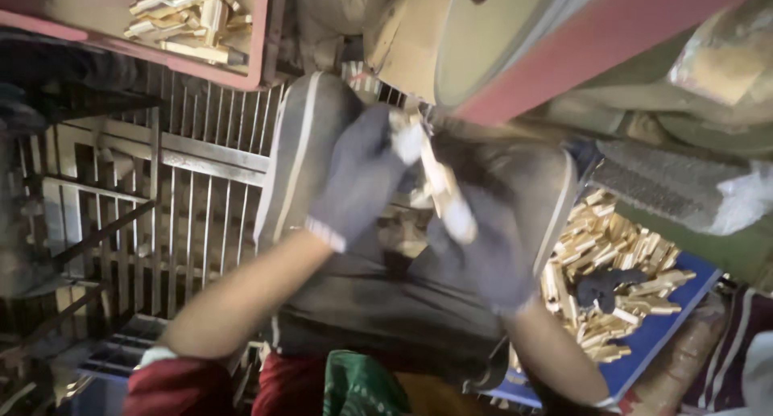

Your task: The person picks up metal parts from a bin and presses various sides against a moving abrasive belt. They turn and re-position each part to ensure all surfaces are finished before returning them to a container.

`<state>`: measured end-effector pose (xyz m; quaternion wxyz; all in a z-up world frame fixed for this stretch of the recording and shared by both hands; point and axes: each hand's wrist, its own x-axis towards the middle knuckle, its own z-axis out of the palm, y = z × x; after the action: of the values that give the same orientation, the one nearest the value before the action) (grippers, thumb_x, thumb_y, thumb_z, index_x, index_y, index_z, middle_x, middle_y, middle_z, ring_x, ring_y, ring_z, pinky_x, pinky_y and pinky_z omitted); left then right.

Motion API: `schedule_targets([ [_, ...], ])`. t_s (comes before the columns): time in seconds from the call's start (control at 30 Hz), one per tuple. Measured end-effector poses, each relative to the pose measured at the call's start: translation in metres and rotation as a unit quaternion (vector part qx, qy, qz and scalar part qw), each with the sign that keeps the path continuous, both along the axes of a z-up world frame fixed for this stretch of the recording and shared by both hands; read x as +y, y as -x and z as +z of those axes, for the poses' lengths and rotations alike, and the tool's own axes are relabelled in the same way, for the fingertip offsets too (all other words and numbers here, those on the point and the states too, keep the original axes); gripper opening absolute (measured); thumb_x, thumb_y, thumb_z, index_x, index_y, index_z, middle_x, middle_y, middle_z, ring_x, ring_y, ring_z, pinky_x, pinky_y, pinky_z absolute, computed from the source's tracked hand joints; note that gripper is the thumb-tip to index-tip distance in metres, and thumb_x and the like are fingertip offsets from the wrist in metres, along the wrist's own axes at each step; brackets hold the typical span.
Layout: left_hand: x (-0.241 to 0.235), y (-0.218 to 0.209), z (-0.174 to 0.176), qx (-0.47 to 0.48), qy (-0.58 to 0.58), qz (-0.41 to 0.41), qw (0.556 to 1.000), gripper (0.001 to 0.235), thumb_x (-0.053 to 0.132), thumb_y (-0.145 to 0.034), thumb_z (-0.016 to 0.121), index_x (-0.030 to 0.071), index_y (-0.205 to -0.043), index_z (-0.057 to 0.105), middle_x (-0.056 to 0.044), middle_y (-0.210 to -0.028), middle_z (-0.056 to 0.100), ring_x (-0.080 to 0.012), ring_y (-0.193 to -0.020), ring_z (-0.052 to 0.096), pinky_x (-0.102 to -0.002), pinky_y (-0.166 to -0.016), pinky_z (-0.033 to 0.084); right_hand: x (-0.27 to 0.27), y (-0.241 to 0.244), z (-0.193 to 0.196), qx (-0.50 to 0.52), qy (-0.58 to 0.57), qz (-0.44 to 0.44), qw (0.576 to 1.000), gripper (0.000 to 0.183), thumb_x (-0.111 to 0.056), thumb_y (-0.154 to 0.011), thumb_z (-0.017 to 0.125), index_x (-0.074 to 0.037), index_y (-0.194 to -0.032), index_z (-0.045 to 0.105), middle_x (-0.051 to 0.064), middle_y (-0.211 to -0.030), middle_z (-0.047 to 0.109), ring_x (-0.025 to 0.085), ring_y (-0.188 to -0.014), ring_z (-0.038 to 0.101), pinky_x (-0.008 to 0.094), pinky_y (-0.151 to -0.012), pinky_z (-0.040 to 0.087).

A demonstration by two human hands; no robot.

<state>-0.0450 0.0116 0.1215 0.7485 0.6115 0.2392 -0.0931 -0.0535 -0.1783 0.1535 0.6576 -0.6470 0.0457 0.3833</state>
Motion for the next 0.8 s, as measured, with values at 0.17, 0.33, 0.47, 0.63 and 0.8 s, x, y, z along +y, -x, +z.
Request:
schedule_targets([
  [0.17,0.016,0.051,0.067,-0.253,-0.090,-0.153,0.951,0.039,0.030,-0.112,0.051,0.002,-0.138,0.059,-0.007,-0.112,0.069,-0.0154,-0.101,0.070,-0.029,-0.089,0.060,0.001,0.073,0.044,-0.281,0.060,0.094,0.953,0.039,-0.037,-0.108,0.061,-0.007,-0.130,0.057,0.008,-0.105,0.068,0.018,-0.089,0.070,0.029,-0.079,0.057],
  [0.33,0.022,0.073,0.084,-0.298,0.040,-0.214,0.930,0.044,0.038,-0.121,0.046,0.002,-0.145,0.055,-0.011,-0.125,0.071,-0.0190,-0.113,0.072,-0.030,-0.101,0.060,0.003,0.128,0.062,-0.361,0.175,0.022,0.916,0.075,-0.039,-0.091,0.079,0.000,-0.144,0.045,0.005,-0.102,0.078,0.023,-0.088,0.081,0.033,-0.078,0.063],
  [0.47,0.028,0.083,0.082,-0.285,0.165,-0.254,0.910,0.049,0.041,-0.122,0.048,0.002,-0.151,0.049,-0.012,-0.130,0.069,-0.0204,-0.119,0.072,-0.032,-0.107,0.059,-0.003,0.146,0.056,-0.435,0.273,0.026,0.858,0.078,-0.038,-0.078,0.087,-0.004,-0.138,0.050,0.007,-0.099,0.075,0.024,-0.084,0.076,0.034,-0.073,0.059],
  [0.63,0.026,0.088,0.070,-0.293,0.163,-0.246,0.909,0.050,0.043,-0.117,0.055,0.002,-0.146,0.053,-0.011,-0.131,0.068,-0.0199,-0.121,0.071,-0.032,-0.107,0.060,-0.018,0.146,0.045,-0.332,0.119,-0.050,0.934,0.064,-0.027,-0.095,0.073,0.000,-0.146,0.047,0.016,-0.135,0.065,0.023,-0.116,0.069,0.037,-0.096,0.059],
  [0.8,-0.002,0.093,0.054,-0.262,0.117,-0.133,0.949,0.047,0.040,-0.111,0.063,0.001,-0.136,0.058,-0.013,-0.129,0.066,-0.0195,-0.118,0.066,-0.035,-0.107,0.055,-0.010,0.123,0.022,-0.276,0.068,-0.142,0.948,0.053,-0.026,-0.102,0.069,0.000,-0.144,0.048,0.012,-0.129,0.059,0.020,-0.112,0.062,0.033,-0.098,0.054],
])
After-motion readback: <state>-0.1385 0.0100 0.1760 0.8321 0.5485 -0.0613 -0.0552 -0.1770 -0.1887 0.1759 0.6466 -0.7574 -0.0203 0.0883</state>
